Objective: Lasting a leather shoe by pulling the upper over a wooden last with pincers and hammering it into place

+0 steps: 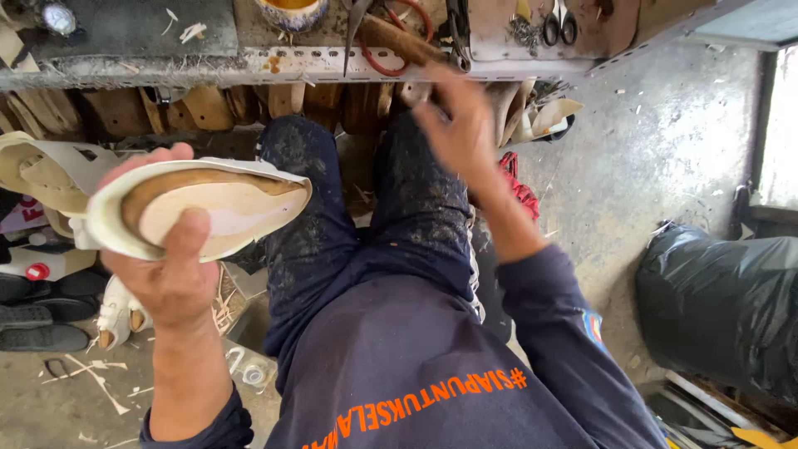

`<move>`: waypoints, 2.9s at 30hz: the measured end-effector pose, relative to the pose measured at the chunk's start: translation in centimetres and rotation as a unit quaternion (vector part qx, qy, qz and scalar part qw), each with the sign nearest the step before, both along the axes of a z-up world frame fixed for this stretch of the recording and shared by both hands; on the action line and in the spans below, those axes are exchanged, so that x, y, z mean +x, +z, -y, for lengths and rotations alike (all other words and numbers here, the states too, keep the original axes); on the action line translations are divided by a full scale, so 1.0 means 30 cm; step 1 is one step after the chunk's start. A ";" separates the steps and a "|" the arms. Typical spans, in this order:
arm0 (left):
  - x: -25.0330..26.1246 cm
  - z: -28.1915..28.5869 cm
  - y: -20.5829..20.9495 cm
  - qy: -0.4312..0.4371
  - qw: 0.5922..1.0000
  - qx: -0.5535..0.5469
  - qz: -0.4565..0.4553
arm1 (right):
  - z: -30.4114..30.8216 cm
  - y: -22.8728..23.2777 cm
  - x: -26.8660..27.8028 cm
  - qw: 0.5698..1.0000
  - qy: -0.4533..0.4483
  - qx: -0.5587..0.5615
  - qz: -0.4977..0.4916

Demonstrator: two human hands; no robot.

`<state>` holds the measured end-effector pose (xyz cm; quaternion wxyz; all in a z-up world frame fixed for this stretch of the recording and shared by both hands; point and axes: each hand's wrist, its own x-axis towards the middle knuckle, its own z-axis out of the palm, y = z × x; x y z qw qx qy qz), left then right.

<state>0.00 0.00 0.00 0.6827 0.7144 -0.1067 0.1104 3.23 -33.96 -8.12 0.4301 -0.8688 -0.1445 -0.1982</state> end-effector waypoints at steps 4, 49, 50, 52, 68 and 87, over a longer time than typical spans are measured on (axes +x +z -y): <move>0.015 0.012 -0.028 -0.028 0.999 -0.041 -0.020 | 0.250 -0.284 0.136 0.934 -0.256 -0.189 -0.159; -0.090 0.178 -0.107 -0.154 0.971 0.150 0.108 | -0.152 0.400 -0.555 0.854 0.143 0.190 -0.463; -0.098 0.169 -0.103 -0.186 0.950 0.205 0.142 | -0.153 0.439 -0.552 0.835 0.132 0.124 -0.519; -0.104 0.161 -0.103 -0.219 0.926 0.255 0.173 | -0.146 0.487 -0.544 0.807 0.120 0.057 -0.575; -0.143 0.185 -0.117 -0.251 0.889 0.311 0.223 | -0.121 0.550 -0.575 0.790 0.082 -0.067 -0.604; -0.044 0.059 -0.066 -0.173 0.971 0.092 0.138 | -0.361 0.417 -0.505 0.916 0.064 -0.026 -0.395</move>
